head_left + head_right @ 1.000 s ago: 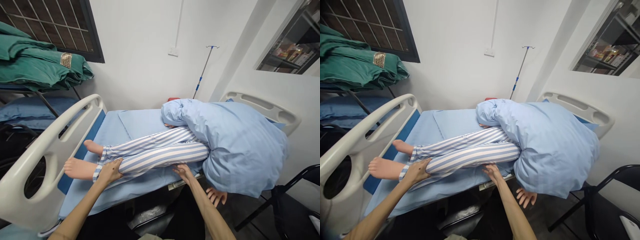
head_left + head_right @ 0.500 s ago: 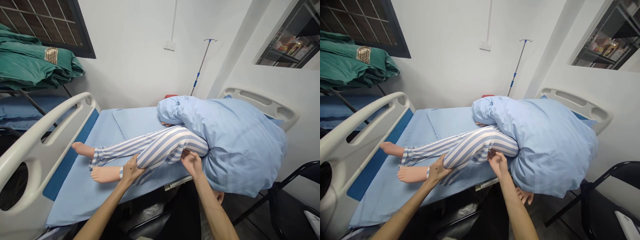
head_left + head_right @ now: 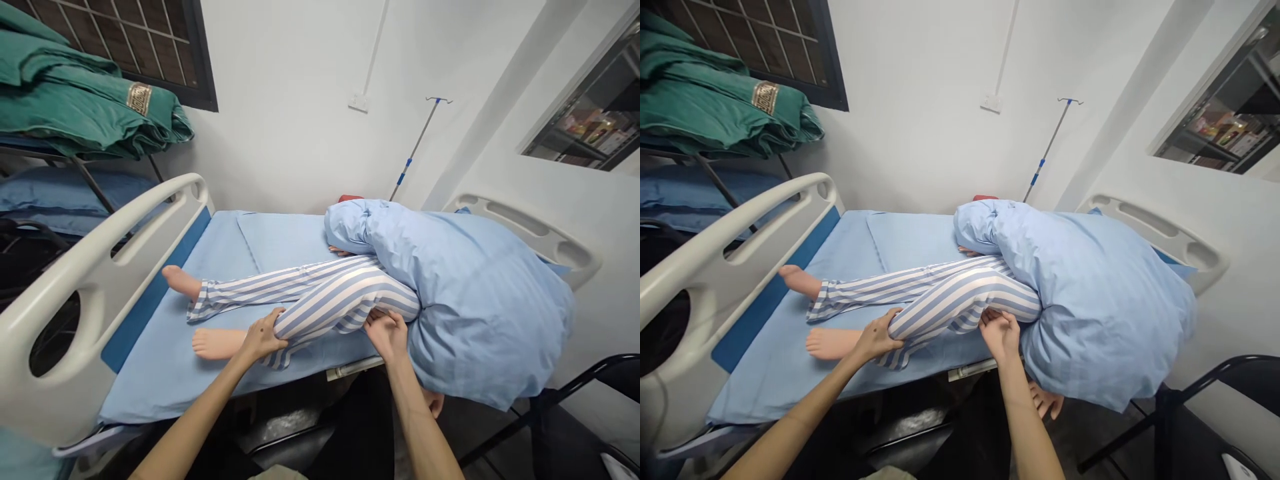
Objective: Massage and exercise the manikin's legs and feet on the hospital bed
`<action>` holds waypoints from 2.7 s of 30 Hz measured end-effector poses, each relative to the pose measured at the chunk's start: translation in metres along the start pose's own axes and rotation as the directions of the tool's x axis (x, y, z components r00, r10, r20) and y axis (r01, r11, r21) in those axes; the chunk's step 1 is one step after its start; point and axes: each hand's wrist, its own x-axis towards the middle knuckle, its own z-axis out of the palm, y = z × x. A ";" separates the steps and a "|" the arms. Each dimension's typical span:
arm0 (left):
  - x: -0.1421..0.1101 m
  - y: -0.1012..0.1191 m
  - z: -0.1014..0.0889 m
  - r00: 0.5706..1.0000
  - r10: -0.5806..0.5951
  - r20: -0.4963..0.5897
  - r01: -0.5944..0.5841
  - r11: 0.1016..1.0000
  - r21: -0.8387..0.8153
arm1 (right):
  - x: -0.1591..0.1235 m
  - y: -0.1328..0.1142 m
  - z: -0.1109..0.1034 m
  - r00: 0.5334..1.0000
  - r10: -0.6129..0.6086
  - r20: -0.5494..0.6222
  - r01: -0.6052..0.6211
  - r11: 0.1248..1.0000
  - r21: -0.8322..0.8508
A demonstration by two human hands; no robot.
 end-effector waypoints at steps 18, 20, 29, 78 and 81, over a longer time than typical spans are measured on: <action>-0.054 -0.058 -0.084 0.996 0.081 0.037 -0.089 0.899 0.429 | 0.001 0.104 -0.047 0.975 0.150 -0.164 -0.131 0.984 0.118; -0.056 -0.057 -0.080 0.996 0.063 0.066 -0.086 0.885 0.458 | 0.003 0.117 -0.054 0.971 0.156 -0.180 -0.133 0.982 0.131; -0.055 -0.071 -0.055 0.997 0.015 0.070 -0.047 0.880 0.473 | -0.002 0.106 -0.059 0.977 0.148 -0.153 -0.126 0.982 0.142; -0.068 -0.077 -0.077 0.999 0.037 -0.025 -0.019 0.864 0.503 | 0.007 0.129 -0.055 0.990 0.141 -0.011 -0.139 0.983 0.120; -0.070 -0.080 -0.065 1.000 0.012 -0.001 -0.010 0.873 0.487 | 0.008 0.127 -0.064 0.987 0.161 -0.016 -0.159 0.982 0.099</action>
